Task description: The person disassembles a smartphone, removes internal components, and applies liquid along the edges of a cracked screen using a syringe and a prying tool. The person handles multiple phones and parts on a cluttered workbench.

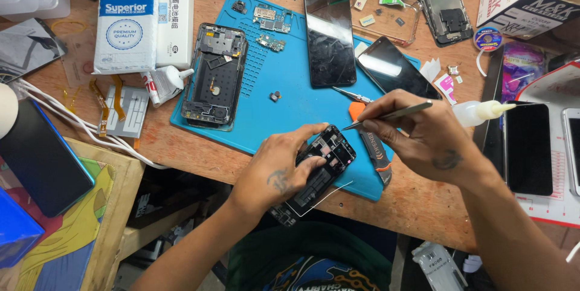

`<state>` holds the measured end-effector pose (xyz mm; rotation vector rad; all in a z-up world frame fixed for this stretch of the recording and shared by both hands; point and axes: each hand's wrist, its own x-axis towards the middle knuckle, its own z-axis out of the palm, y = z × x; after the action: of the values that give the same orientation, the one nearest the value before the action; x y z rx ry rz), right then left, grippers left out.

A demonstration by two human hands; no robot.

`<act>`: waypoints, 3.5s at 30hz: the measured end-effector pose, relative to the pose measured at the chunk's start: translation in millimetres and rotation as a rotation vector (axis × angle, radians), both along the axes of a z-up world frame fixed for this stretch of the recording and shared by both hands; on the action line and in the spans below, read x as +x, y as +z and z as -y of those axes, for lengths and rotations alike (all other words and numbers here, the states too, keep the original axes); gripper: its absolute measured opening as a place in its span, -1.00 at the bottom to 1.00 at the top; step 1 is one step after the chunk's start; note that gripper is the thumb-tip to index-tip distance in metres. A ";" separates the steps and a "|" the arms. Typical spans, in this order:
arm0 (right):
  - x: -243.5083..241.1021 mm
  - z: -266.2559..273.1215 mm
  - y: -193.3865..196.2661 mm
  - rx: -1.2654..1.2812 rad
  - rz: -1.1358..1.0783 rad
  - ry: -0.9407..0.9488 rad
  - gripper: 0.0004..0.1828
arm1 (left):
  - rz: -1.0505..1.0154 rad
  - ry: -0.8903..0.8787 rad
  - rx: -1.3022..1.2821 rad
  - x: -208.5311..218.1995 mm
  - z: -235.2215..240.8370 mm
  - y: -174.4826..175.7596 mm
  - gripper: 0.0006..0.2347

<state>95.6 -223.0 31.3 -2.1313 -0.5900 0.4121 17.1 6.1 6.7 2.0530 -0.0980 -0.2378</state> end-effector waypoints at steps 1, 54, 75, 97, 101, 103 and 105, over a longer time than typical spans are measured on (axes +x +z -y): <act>-1.8 2.4 -6.8 0.027 0.006 -0.003 -0.83 | 0.011 0.010 0.033 -0.6 -0.1 -2.2 -0.61; -13.1 11.8 -58.1 0.199 -0.080 -0.069 -0.86 | 0.087 -0.078 0.165 2.5 -3.6 -12.4 -0.44; -13.8 19.6 -24.9 -0.531 -0.155 -0.091 -0.33 | 0.190 -0.131 0.387 -12.3 -0.9 -10.8 -0.28; -21.9 8.5 -52.0 0.220 0.184 -0.070 -0.76 | 0.170 -0.134 0.327 -12.2 -4.3 -15.1 -0.31; -22.3 6.4 -51.9 0.246 0.185 -0.063 -0.76 | 0.144 -0.139 0.313 -12.4 -4.7 -15.2 -0.31; -21.8 5.4 -51.3 0.236 0.174 -0.060 -0.77 | 0.162 -0.137 0.307 -12.1 -5.2 -15.2 -0.32; -21.8 4.9 -50.5 0.226 0.149 -0.065 -0.77 | 0.189 -0.130 0.298 -12.9 -5.6 -14.8 -0.33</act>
<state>73.8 -227.9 -19.2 -1.9686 -0.6185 0.1436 4.2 11.6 -8.1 2.3663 -0.3306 -0.1445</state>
